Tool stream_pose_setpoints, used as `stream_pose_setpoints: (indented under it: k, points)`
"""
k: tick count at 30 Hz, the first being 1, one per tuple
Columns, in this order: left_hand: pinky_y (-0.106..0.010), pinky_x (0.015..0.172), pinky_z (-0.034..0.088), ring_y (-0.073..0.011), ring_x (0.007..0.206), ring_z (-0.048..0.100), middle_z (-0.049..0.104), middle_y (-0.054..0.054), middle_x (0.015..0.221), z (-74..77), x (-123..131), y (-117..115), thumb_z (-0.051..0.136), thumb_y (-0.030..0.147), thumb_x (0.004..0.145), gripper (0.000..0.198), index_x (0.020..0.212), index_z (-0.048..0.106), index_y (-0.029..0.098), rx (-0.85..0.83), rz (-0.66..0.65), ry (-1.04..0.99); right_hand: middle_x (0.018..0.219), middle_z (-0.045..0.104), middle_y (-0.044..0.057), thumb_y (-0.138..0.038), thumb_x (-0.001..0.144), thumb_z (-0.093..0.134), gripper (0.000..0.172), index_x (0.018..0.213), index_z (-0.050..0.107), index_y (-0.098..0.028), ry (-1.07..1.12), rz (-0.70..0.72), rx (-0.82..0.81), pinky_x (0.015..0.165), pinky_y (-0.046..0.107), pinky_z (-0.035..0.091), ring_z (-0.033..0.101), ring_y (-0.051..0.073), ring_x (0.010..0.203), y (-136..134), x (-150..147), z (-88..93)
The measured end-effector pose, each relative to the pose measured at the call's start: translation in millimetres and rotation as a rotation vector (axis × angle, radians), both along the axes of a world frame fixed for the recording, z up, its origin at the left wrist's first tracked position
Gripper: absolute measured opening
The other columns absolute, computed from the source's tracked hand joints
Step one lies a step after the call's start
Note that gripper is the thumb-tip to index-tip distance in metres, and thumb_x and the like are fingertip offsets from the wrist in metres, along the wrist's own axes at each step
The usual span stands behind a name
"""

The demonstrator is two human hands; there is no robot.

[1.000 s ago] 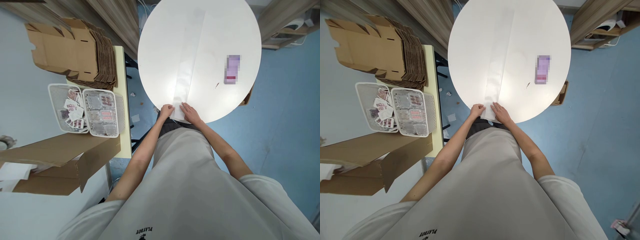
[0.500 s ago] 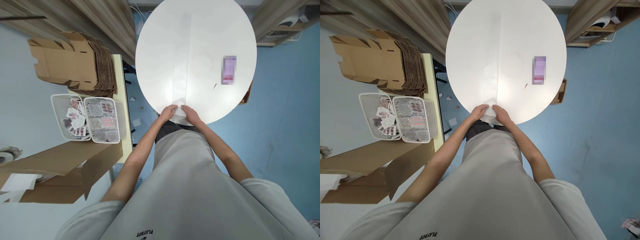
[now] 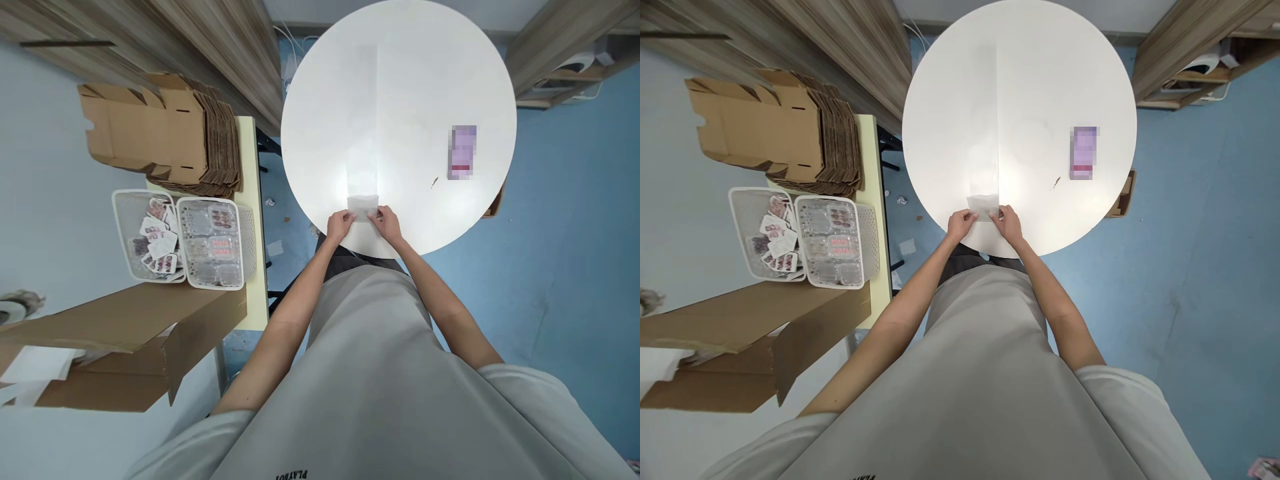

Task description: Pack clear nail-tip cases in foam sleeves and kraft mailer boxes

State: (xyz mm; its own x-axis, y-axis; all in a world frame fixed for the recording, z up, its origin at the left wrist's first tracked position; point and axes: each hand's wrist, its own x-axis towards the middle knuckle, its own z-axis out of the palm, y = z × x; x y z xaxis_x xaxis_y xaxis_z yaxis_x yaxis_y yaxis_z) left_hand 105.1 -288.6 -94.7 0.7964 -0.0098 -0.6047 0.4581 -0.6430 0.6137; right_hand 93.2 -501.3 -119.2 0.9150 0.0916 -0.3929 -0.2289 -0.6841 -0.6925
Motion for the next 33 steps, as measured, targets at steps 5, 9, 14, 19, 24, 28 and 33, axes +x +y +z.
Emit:
stream_pose_setpoints:
  k: [5,9,14,19,24,28,33]
  points:
    - [-0.036,0.103,0.058,-0.0291,0.115,0.079,0.088,-0.010,0.119,-1.4,10.0,-6.4,0.071,0.032,0.104,0.020,0.105,0.087,0.020,0.014,0.138,0.037,0.116,0.077,0.014,-0.053,0.108,0.061,0.045,0.135,0.067,-0.018,0.052,-0.172,-0.058,0.098,0.048,0.066,0.074,0.029,0.100,16.7,5.6,-3.5]
    - [-0.039,0.102,0.058,-0.0307,0.114,0.079,0.088,-0.011,0.116,-0.6,12.9,-7.5,0.071,0.034,0.105,0.021,0.104,0.087,0.020,0.054,0.117,0.050,0.127,0.073,0.019,-0.048,0.110,0.058,0.043,0.140,0.063,-0.018,0.031,-0.164,-0.154,0.098,0.052,0.066,0.073,0.033,0.112,23.7,6.7,-0.8]
    - [-0.046,0.110,0.058,-0.0345,0.121,0.076,0.082,-0.017,0.129,5.5,12.3,-9.8,0.066,0.031,0.105,0.031,0.128,0.081,0.016,0.134,0.024,-0.054,0.162,0.059,0.026,-0.025,0.112,0.048,0.038,0.144,0.065,-0.015,-0.172,0.133,-0.243,0.118,0.061,0.058,0.054,0.040,0.153,23.8,11.8,15.8]
    - [-0.050,0.133,0.044,-0.0344,0.154,0.056,0.061,-0.022,0.163,9.0,22.5,-13.8,0.058,0.014,0.100,0.060,0.160,0.059,0.013,0.039,-0.349,-0.385,0.172,0.057,0.021,-0.017,0.114,0.034,0.049,0.153,0.063,-0.015,-0.179,0.411,-0.217,0.132,0.061,0.048,0.047,0.035,0.166,15.4,15.5,23.7]
    - [-0.055,0.133,0.045,-0.0396,0.156,0.055,0.060,-0.022,0.164,1.4,36.6,-9.7,0.074,0.014,0.087,0.071,0.157,0.060,0.014,-0.027,-0.645,-0.315,0.180,0.046,0.022,-0.031,0.111,0.059,0.064,0.171,0.047,-0.012,-0.157,0.509,-0.201,0.133,0.059,0.047,0.043,0.037,0.170,-1.0,19.2,20.9]
    - [-0.057,0.137,0.041,-0.0386,0.162,0.052,0.058,-0.020,0.170,-2.1,36.0,-3.6,0.075,0.007,0.084,0.078,0.159,0.059,0.018,-0.039,-0.638,-0.297,0.182,0.043,0.023,-0.026,0.105,0.068,0.074,0.174,0.042,-0.015,-0.154,0.549,-0.212,0.132,0.062,0.046,0.041,0.038,0.171,-5.9,20.9,18.9]
    - [-0.049,0.141,0.037,-0.0340,0.167,0.049,0.052,-0.017,0.177,4.2,19.7,1.0,0.075,0.015,0.086,0.080,0.164,0.058,0.014,-0.064,-0.558,-0.216,0.180,0.046,0.024,-0.034,0.108,0.064,0.067,0.169,0.049,-0.012,-0.145,0.533,-0.189,0.129,0.060,0.050,0.046,0.039,0.168,-9.3,5.9,19.2]
